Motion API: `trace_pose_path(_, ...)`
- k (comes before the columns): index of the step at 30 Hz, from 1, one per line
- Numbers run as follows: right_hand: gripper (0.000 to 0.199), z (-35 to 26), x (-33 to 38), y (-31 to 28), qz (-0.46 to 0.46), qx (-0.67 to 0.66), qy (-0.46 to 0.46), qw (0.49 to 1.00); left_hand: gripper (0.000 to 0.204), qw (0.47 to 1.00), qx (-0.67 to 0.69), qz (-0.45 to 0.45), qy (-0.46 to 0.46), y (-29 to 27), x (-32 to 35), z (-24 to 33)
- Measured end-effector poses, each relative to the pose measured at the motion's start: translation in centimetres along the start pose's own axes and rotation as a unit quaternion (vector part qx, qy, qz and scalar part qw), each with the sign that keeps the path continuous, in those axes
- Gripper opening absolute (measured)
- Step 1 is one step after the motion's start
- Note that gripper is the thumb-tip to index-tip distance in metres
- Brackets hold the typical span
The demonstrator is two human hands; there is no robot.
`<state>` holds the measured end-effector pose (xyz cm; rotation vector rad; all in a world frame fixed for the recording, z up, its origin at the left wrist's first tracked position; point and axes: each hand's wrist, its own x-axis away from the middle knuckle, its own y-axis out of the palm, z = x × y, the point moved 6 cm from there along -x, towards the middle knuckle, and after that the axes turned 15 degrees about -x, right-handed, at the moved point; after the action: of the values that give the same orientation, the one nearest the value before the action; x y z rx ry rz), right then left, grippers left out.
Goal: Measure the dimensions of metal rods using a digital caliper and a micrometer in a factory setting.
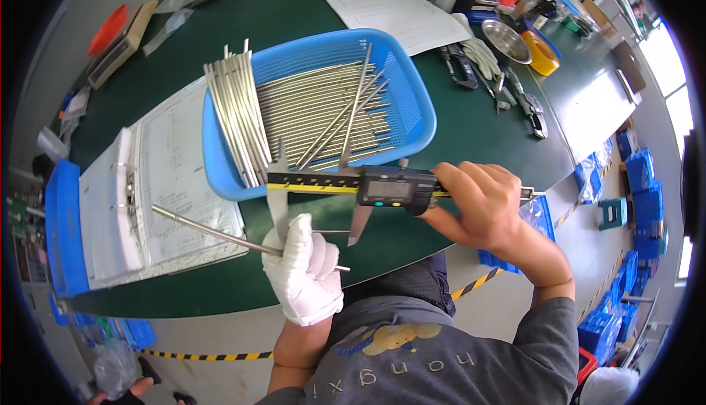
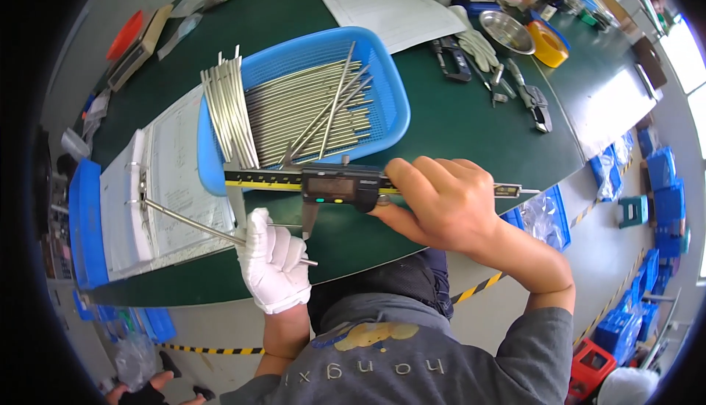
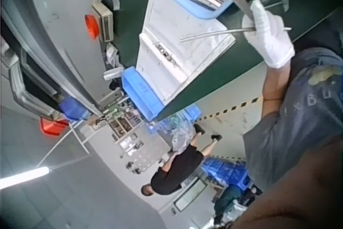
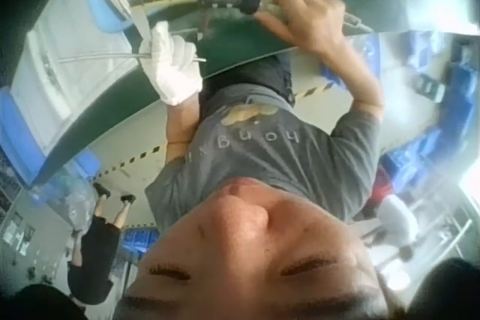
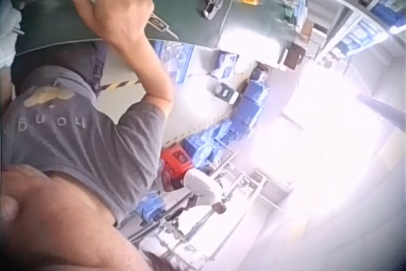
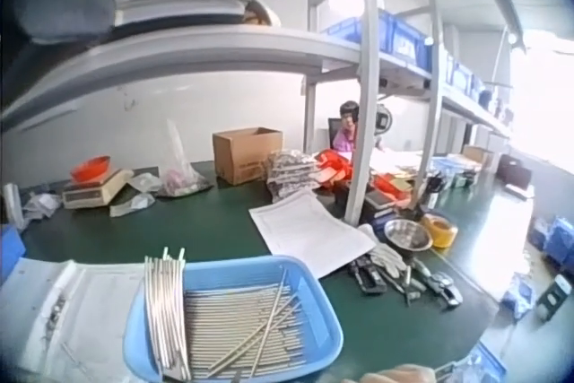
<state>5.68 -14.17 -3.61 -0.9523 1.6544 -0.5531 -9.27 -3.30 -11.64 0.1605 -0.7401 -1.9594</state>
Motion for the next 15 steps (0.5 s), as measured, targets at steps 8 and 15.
trace_pose_path(8,0.037,1.06,0.13,0.48,-0.025,-0.017,0.011,0.999,0.004,1.000,-0.017,0.011,-0.021,-0.21,-0.82,-0.97)
trace_pose_path(15,0.049,0.25,0.18,0.54,-0.023,-0.014,-0.011,1.000,0.006,1.000,-0.008,0.003,-0.017,0.62,-0.52,-0.27)
